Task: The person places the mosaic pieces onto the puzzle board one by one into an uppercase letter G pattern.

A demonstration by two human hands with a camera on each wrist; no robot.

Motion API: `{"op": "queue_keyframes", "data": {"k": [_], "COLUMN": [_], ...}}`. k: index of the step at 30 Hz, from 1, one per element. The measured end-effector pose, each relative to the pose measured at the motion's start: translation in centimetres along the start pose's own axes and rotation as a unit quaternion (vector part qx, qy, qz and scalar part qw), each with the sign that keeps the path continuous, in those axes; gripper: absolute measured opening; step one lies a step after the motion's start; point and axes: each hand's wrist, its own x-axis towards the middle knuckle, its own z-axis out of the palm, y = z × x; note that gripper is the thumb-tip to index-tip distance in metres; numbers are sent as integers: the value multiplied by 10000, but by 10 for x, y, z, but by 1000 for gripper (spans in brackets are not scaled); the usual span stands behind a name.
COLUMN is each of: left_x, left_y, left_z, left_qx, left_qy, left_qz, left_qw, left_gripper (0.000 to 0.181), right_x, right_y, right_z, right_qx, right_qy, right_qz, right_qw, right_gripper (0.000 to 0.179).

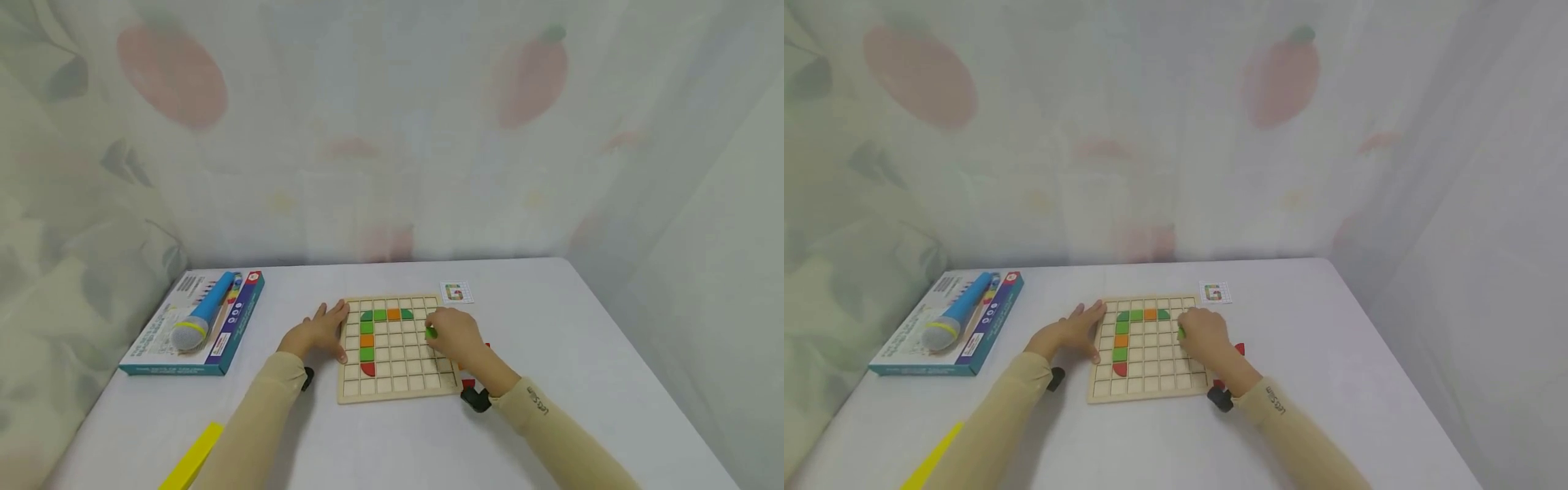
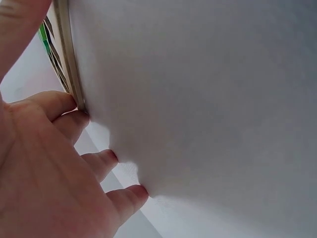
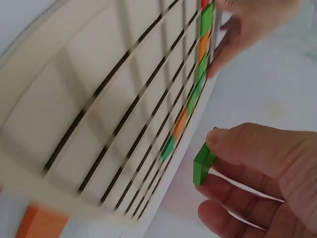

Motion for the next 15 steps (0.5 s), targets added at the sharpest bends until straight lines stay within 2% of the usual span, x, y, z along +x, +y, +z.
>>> {"op": "queue_keyframes", "data": {"k": [3,6,10,15], "left_x": [0,0,0,0], "left_y": [1,2,1,-1], "left_z": [-2,-2,-2,-2], "left_qx": [66,37,59,112], "left_qy": [-33,-41,-50,-49], "left_qz": [2,20,17,24], "left_qw": [10000,10000,10000,9999], "left_gripper": [122,122,122,122], "right_x": [6,10,12,11], "right_y": [-24,-44,-62,-74], "right_z": [1,7,16,25], "right_qx": [-27,-140,-305,-444], "right_qy": [40,-46,-405,-746], "right_qz": [-505,-798,-955,-981], "right_qw": [9987,9967,9941,9914], "right_gripper": [17,15,17,21]}}
